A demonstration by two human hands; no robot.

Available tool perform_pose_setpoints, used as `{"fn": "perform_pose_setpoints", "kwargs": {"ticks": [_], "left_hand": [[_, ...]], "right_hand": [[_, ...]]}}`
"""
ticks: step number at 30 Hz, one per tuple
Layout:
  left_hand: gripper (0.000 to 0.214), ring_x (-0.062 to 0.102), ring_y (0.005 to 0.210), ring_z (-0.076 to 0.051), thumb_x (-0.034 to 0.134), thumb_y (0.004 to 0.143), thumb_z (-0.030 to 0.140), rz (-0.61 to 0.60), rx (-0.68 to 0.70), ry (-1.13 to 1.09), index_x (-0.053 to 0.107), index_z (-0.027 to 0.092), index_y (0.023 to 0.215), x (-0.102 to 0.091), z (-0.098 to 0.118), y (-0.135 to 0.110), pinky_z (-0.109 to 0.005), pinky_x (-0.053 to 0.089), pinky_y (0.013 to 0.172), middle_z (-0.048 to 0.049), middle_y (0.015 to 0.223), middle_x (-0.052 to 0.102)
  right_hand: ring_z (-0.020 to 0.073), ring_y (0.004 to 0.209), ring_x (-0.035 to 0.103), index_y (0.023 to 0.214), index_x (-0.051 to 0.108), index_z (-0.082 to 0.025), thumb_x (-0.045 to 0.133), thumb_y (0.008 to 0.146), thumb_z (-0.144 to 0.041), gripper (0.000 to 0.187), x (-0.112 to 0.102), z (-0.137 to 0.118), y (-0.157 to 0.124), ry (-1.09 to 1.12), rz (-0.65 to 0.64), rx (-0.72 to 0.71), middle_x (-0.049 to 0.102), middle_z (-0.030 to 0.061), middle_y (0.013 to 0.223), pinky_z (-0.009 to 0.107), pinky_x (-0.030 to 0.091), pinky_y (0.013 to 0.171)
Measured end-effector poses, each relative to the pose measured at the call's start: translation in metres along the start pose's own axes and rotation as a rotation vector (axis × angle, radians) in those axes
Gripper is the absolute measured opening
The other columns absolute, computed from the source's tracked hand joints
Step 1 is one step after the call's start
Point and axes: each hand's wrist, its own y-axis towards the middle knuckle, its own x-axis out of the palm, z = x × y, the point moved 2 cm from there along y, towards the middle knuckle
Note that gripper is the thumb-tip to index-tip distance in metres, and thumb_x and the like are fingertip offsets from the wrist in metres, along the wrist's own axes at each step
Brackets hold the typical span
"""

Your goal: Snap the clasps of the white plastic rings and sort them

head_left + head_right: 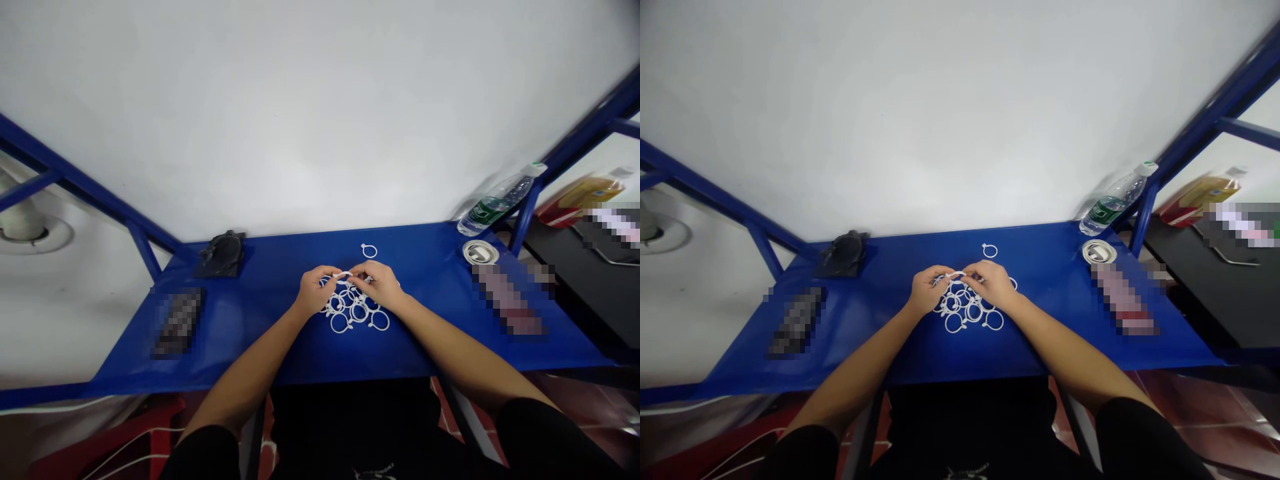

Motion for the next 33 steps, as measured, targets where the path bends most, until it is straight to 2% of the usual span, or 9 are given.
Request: {"fn": "perform_pose_setpoints", "kwargs": {"ticks": [5,11,14,17,19,22,25,30,33], "left_hand": [[0.023,0.072,0.08,-0.016,0.051,0.083,0.009,-0.025,0.043,-0.006,0.071,0.02,0.084,-0.001,0.001,0.002,-0.031,0.06,0.078,-0.0023,0.086,0.076],[0.027,0.066,0.074,-0.013,0.044,0.085,0.006,-0.054,0.144,-0.119,0.067,0.019,0.079,0.002,0.007,0.002,-0.028,0.056,0.072,-0.0012,0.08,0.071],[0.029,0.069,0.083,-0.014,0.047,0.088,0.005,-0.036,0.195,-0.111,0.071,0.02,0.089,0.003,0.006,0.001,-0.028,0.057,0.078,-0.002,0.088,0.073],[0.036,0.07,0.106,-0.019,0.055,0.092,0.012,0.004,0.136,-0.03,0.069,0.022,0.124,0.002,-0.001,0.001,-0.033,0.059,0.087,-0.0082,0.123,0.071],[0.045,0.069,0.111,-0.02,0.06,0.093,0.016,0.035,0.062,0.015,0.061,0.024,0.138,0.0,-0.009,0.002,-0.034,0.06,0.087,-0.0109,0.137,0.065],[0.039,0.069,0.114,-0.022,0.062,0.093,0.019,0.05,0.001,0.06,0.065,0.024,0.132,-0.003,-0.019,0.004,-0.037,0.06,0.089,-0.0105,0.137,0.065],[0.029,0.066,0.121,-0.024,0.063,0.094,0.022,0.027,-0.01,0.095,0.069,0.024,0.122,-0.003,-0.024,0.005,-0.039,0.061,0.091,-0.0096,0.134,0.067],[0.026,0.066,0.123,-0.024,0.065,0.094,0.025,-0.029,0.008,0.127,0.071,0.024,0.12,-0.002,-0.019,0.003,-0.043,0.06,0.098,-0.0087,0.133,0.067],[0.025,0.066,0.123,-0.024,0.065,0.094,0.024,-0.033,0.012,0.137,0.071,0.024,0.118,-0.003,-0.019,0.004,-0.045,0.058,0.103,-0.0085,0.131,0.068]], "right_hand": [[0.0174,0.074,0.065,0.098,0.075,-0.023,0.065,0.1,-0.048,0.027,0.005,-0.007,0.002,0.107,-0.079,-0.044,0.073,0.0043,0.083,0.032,0.052,0.072],[0.0152,0.071,0.061,0.092,0.073,-0.021,0.068,0.099,-0.045,0.026,0.007,-0.009,0.001,0.181,-0.098,-0.07,0.066,0.0036,0.081,0.027,0.048,0.063],[0.0136,0.067,0.059,0.093,0.073,-0.021,0.069,0.098,-0.043,0.023,0.007,-0.005,-0.001,0.183,-0.075,-0.089,0.065,0.0022,0.079,0.026,0.047,0.06],[0.013,0.063,0.057,0.091,0.072,-0.022,0.069,0.098,-0.042,0.021,0.0,0.007,0.0,0.098,0.017,-0.063,0.064,0.0006,0.075,0.026,0.046,0.059],[0.0143,0.063,0.057,0.089,0.071,-0.022,0.068,0.099,-0.041,0.021,-0.008,0.02,0.002,-0.048,0.101,-0.019,0.064,0.0003,0.071,0.027,0.046,0.062],[0.0174,0.071,0.062,0.096,0.073,-0.022,0.064,0.1,-0.036,0.017,-0.02,0.045,0.008,-0.299,0.12,0.098,0.069,0.0041,0.079,0.029,0.047,0.067],[0.0202,0.079,0.066,0.102,0.075,-0.022,0.064,0.099,-0.031,0.015,-0.029,0.068,0.012,-0.436,0.126,0.246,0.072,0.0059,0.087,0.03,0.048,0.07],[0.0204,0.083,0.068,0.107,0.075,-0.022,0.071,0.093,-0.03,0.017,-0.029,0.083,0.012,-0.393,-0.021,0.31,0.075,0.0047,0.091,0.03,0.048,0.073],[0.0198,0.081,0.067,0.104,0.075,-0.022,0.073,0.09,-0.03,0.016,-0.027,0.085,0.01,-0.351,-0.045,0.309,0.075,0.0039,0.089,0.03,0.048,0.072]]}}
